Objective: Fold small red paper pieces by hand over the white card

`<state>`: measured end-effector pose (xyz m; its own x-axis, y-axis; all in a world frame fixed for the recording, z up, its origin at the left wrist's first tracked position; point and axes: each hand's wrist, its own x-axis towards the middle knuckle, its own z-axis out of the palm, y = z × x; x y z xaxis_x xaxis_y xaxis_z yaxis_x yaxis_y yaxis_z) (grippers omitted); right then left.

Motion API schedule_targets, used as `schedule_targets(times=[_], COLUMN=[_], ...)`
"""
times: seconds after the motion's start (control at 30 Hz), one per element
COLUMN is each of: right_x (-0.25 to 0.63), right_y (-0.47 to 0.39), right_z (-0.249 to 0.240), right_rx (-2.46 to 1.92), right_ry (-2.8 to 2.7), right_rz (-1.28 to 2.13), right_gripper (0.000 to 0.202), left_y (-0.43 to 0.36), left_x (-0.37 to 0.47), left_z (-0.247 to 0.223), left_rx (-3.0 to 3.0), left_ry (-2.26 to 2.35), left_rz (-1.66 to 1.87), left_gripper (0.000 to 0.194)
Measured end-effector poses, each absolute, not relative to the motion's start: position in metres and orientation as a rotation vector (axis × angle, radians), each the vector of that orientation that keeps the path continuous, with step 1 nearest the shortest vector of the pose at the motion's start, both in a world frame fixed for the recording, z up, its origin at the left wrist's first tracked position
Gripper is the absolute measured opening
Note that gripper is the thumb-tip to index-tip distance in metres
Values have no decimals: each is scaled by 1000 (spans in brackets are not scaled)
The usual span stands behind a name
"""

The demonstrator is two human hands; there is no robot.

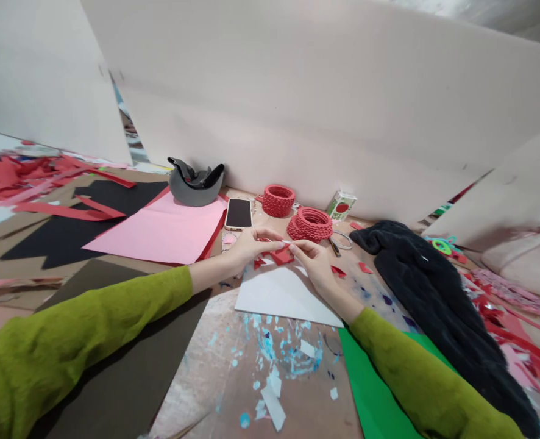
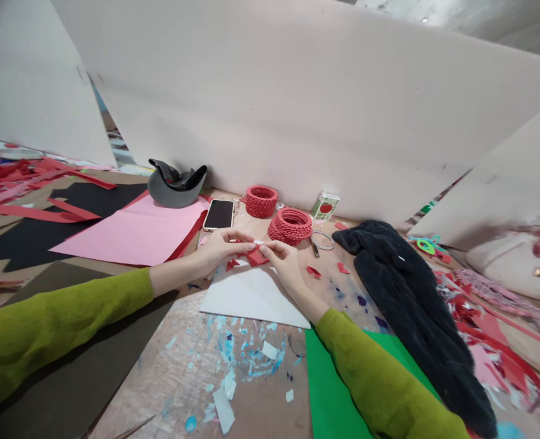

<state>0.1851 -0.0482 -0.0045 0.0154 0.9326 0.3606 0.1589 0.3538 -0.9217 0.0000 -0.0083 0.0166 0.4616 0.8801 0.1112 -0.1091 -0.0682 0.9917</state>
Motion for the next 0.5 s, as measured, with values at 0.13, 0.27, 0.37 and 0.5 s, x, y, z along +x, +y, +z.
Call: schedule_targets(times=[0.13, 0.27, 0.37, 0.5], right_x=[184, 183, 183, 183], right_y=[-49, -49, -48, -51], right_z=[-3, -4, -5, -3], right_rx=[-1076, -1094, -1094, -1113], right_ry=[-1468, -1496, -1519, -1571], right_rz=[802, 760, 735, 661], right_gripper=[24, 26, 25, 22], left_y=[-8, -8, -8, -9], left_x=[-1, -1, 0, 0], left_z=[16, 16, 16, 17], left_rx=[1442, 1460, 1474, 1485], left_ry=[762, 777, 782, 774], left_rz=[965, 973, 969, 959], left_gripper=[34, 32, 32, 30])
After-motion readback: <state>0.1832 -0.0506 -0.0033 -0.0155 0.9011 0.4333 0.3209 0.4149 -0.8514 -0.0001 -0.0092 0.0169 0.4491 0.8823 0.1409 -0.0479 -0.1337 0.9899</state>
